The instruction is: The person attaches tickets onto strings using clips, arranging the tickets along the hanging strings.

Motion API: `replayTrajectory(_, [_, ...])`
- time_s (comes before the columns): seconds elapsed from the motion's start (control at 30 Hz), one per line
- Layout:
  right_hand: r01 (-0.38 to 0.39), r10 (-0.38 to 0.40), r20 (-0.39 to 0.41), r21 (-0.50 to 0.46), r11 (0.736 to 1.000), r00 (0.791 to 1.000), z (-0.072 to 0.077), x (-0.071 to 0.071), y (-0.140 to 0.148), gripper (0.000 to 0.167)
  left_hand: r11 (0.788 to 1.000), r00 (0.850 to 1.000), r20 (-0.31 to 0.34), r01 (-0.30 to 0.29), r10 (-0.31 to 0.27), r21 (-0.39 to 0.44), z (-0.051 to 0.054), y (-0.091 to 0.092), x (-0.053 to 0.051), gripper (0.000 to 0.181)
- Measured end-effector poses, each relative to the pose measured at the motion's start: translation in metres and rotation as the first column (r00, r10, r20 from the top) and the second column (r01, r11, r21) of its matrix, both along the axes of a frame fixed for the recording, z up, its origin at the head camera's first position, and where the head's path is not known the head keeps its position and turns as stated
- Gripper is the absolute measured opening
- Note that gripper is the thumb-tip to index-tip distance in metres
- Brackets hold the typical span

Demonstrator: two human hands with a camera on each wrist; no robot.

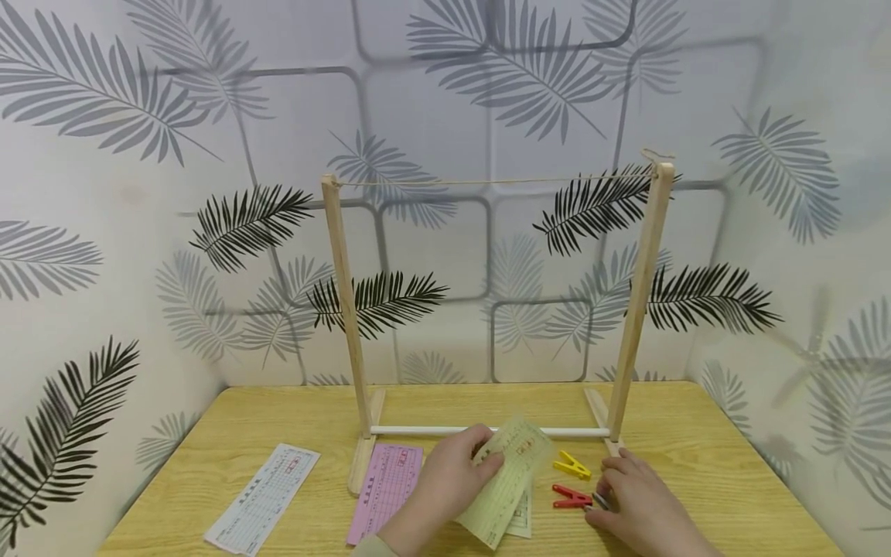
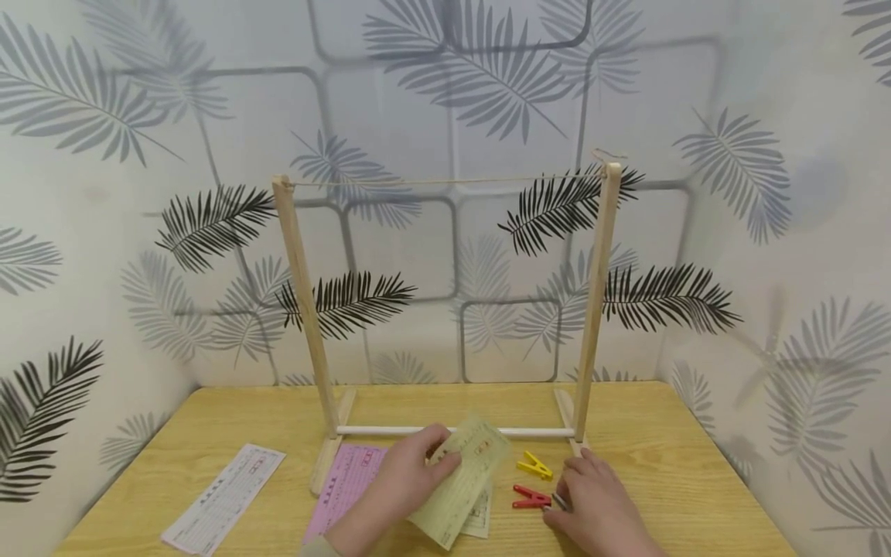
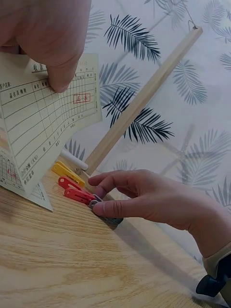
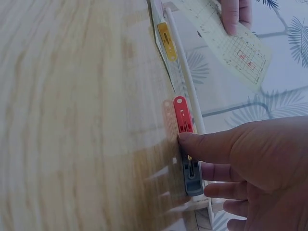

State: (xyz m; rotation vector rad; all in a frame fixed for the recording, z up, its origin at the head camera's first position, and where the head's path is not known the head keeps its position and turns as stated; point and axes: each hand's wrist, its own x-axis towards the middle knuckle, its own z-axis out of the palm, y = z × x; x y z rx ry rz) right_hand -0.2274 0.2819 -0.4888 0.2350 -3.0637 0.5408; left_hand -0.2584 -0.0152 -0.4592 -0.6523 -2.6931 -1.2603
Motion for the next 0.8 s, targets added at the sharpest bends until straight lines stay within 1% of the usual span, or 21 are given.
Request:
replayTrajectory(0.07, [0.001,-0.001,0.001,-0.005,1.0,1.0,-0.0001,0.0003,-0.0003,0.038,1.0,0.999,0.039,-0.015,0.014,0.027,0.0014,-0.0006,-0.0003,0.009])
replayTrajectory(0.17, [-0.004,0.004,-0.007,-0.007,1.0,1.0,0.0004,0.0012,-0.0009,0.037,0.998,0.997,0.078,-0.033,0.029,0.061,0.0031,-0.0012,-0.0004,0.009])
replayTrajectory(0.3, [-0.019,0.019,-0.028,-0.005,1.0,0.999,0.0009,0.003,-0.001,0.037,0.994,0.995,0.098,-0.042,0.032,0.104,0.0044,-0.0014,-0.0009,0.008])
replayTrajectory(0.43, [-0.021,0.021,-0.029,-0.012,1.0,0.999,0.0016,0.0041,-0.002,0.037,0.99,0.993,0.116,-0.053,0.038,0.132,0.0045,-0.0019,-0.0016,0.009])
replayTrajectory(0.6, [-0.023,0.022,-0.032,-0.033,0.999,0.999,0.0018,0.0044,-0.0035,0.029,0.988,0.992,0.115,-0.067,0.051,0.139,0.0046,-0.0036,-0.0024,0.009])
replayTrajectory(0.7, [-0.034,0.032,-0.042,-0.045,0.998,0.999,0.001,0.0051,-0.0037,0.025,0.989,0.994,0.099,-0.066,0.053,0.135,0.0043,-0.0043,-0.0027,0.008])
replayTrajectory(0.8, [-0.039,0.037,-0.054,-0.048,0.998,0.998,0.0007,0.0058,-0.0042,0.024,0.989,0.995,0.083,-0.063,0.052,0.135,0.0038,-0.0047,-0.003,0.009])
